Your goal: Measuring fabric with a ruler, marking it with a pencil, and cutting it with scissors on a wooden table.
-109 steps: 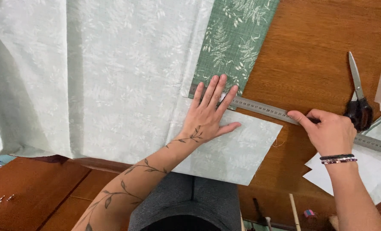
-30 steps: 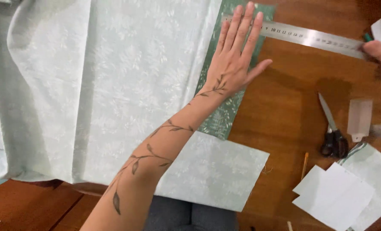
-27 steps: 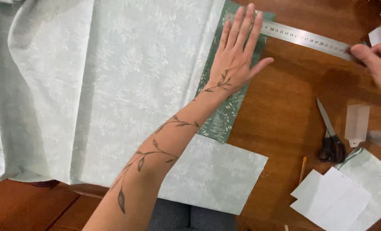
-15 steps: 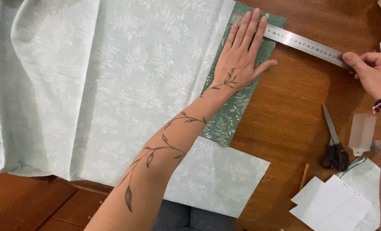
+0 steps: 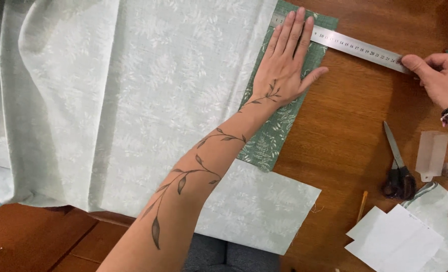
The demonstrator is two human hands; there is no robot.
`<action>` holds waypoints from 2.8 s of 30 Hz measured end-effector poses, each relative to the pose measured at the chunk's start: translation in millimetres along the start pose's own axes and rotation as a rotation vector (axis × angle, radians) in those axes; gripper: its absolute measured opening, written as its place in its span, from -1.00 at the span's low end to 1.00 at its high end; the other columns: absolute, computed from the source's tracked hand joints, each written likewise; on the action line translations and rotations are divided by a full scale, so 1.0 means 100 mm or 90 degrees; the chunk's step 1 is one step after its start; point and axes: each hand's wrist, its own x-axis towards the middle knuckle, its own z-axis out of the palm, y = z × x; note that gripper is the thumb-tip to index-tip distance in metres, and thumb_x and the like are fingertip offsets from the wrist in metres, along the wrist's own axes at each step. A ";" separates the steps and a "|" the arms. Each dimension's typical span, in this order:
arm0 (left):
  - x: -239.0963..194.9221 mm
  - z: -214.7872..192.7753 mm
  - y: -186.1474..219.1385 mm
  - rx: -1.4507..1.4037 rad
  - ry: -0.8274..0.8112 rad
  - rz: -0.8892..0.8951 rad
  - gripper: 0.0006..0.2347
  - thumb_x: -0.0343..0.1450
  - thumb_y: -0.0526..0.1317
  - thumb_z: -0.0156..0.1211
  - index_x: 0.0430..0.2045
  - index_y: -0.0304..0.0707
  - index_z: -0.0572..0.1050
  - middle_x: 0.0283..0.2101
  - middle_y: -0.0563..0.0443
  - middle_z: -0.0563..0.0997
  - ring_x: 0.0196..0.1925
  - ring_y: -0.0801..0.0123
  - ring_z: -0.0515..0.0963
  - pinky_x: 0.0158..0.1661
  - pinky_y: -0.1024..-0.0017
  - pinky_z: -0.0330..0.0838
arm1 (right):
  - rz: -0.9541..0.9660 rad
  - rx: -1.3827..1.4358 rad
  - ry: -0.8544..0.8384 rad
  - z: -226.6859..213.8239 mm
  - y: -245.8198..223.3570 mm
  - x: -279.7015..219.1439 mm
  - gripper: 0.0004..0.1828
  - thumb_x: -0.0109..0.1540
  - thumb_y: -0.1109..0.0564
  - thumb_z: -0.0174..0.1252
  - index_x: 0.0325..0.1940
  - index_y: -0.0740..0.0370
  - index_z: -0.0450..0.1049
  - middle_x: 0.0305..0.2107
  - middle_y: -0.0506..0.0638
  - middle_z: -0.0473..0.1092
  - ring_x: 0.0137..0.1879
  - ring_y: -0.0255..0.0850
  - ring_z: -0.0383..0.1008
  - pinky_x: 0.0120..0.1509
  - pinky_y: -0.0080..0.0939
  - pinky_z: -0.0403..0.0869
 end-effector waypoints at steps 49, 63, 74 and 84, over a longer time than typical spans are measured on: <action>0.01 -0.09 0.02 -0.029 -0.047 0.010 -0.31 0.68 0.46 -0.35 0.47 -0.06 -0.16 0.51 -0.26 -0.13 0.56 0.06 -0.14 0.52 0.22 -0.20 | -0.016 -0.040 -0.023 0.00 0.05 0.09 -0.26 0.79 -0.24 0.36 -0.34 0.27 0.52 -0.57 0.06 0.38 -0.45 -0.31 0.29 -0.36 -0.26 0.25; 0.02 0.37 -0.07 -0.618 0.443 0.091 -0.93 0.52 -0.29 -0.11 -0.29 -0.25 0.34 -0.25 -0.03 0.41 -0.12 0.21 0.36 -0.04 0.34 0.30 | 0.006 0.122 -0.012 0.36 0.91 0.43 -0.27 0.94 -0.28 0.22 -0.22 0.12 0.39 -0.34 -0.05 0.39 -0.33 -0.36 0.31 -0.26 -0.33 0.18; -0.37 0.31 -0.84 -0.968 0.423 -0.183 -0.87 0.54 -0.26 0.01 -0.07 -0.16 0.45 -0.08 0.02 0.62 -0.03 0.38 0.64 0.05 0.49 0.57 | -0.091 0.097 0.130 0.29 0.36 0.09 -0.64 0.80 0.08 0.32 0.11 0.19 0.28 -0.20 -0.02 0.26 -0.15 -0.23 0.24 -0.07 -0.19 0.21; -1.42 0.16 -1.08 -1.016 0.222 -0.366 -0.91 0.50 -0.35 -0.01 -0.27 -0.23 0.48 -0.33 0.04 0.56 -0.41 0.49 0.59 -0.37 0.61 0.45 | -0.227 0.010 0.184 0.10 -0.43 -0.11 -0.53 0.53 0.18 0.61 0.16 0.38 0.38 -0.03 0.16 0.40 0.03 -0.03 0.40 0.08 -0.07 0.37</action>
